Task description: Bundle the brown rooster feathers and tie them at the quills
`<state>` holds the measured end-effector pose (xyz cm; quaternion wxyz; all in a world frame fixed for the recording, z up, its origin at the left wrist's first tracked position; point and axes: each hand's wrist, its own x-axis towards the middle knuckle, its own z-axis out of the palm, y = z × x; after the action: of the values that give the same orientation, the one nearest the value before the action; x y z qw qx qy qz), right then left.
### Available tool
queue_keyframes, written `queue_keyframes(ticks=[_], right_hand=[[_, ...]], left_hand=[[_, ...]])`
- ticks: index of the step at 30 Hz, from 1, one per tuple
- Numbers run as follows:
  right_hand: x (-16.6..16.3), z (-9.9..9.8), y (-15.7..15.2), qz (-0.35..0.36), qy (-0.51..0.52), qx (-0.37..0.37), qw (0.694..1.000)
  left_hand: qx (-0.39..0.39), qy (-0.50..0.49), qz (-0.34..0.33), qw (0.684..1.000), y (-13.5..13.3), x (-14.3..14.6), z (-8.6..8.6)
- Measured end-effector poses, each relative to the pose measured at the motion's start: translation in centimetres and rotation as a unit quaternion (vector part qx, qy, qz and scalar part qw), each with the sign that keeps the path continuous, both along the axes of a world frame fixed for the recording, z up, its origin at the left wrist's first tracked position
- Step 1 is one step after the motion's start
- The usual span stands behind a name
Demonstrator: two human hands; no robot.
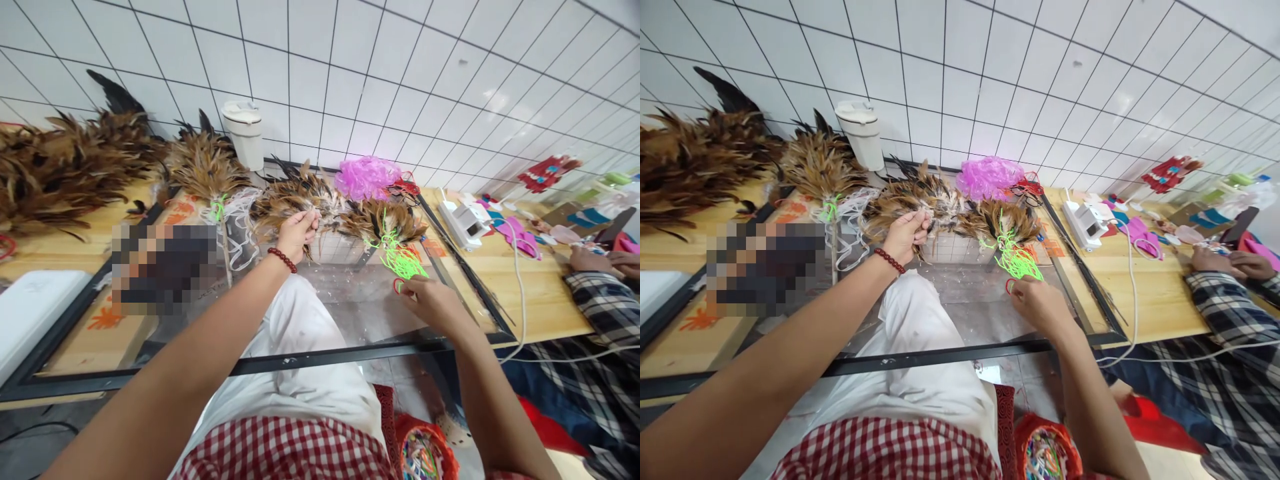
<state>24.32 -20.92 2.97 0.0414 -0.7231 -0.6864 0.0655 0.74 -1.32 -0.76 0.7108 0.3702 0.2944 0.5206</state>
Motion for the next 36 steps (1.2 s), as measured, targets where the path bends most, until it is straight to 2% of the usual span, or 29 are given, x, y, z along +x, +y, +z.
queue_keyframes(ticks=[3,5,8,11,14,17,21,24,27,29,31,36], right_hand=[[0.7,2.0,1.1,-0.038,0.118,0.101,0.987],[0.9,3.9,2.1,-0.082,0.236,0.152,0.956],[0.1,6.1,4.3,-0.053,0.399,0.149,0.903],[-1.8,6.4,7.3,-0.009,0.476,0.103,0.873],[-4.1,5.2,10.2,0.018,0.508,0.037,0.860],[-6.4,3.2,12.2,0.044,0.513,0.015,0.857],[-7.9,0.4,13.5,0.067,0.511,0.094,0.852],[-7.3,-1.6,13.7,0.040,0.474,0.137,0.869],[-6.3,-3.1,13.7,0.013,0.418,0.066,0.906],[-6.3,-3.7,13.7,0.003,0.412,0.009,0.911],[-6.8,-3.9,13.6,-0.012,0.455,-0.012,0.890],[-8.6,-3.9,13.7,-0.088,0.624,0.008,0.777]], left_hand=[[0.006,0.005,0.000,1.000,-0.1,0.0,0.0],[0.012,0.004,-0.006,1.000,-0.1,0.0,-0.1],[0.023,-0.006,-0.021,0.999,-0.1,0.0,-0.1],[0.035,-0.019,-0.045,0.998,-0.2,-0.1,0.2],[0.047,-0.018,-0.081,0.995,-0.5,-0.1,0.6],[0.060,0.021,-0.128,0.990,-0.9,0.0,0.9],[0.079,0.134,-0.176,0.972,-1.1,0.2,0.6],[0.096,0.178,-0.160,0.966,-1.0,0.3,0.1],[0.108,0.202,-0.149,0.962,-0.8,0.6,-0.5],[0.122,0.216,-0.153,0.957,-0.8,0.6,-0.7],[0.129,0.217,-0.161,0.954,-0.9,0.7,-0.7],[0.107,0.179,-0.164,0.964,-1.0,0.4,-0.5]])
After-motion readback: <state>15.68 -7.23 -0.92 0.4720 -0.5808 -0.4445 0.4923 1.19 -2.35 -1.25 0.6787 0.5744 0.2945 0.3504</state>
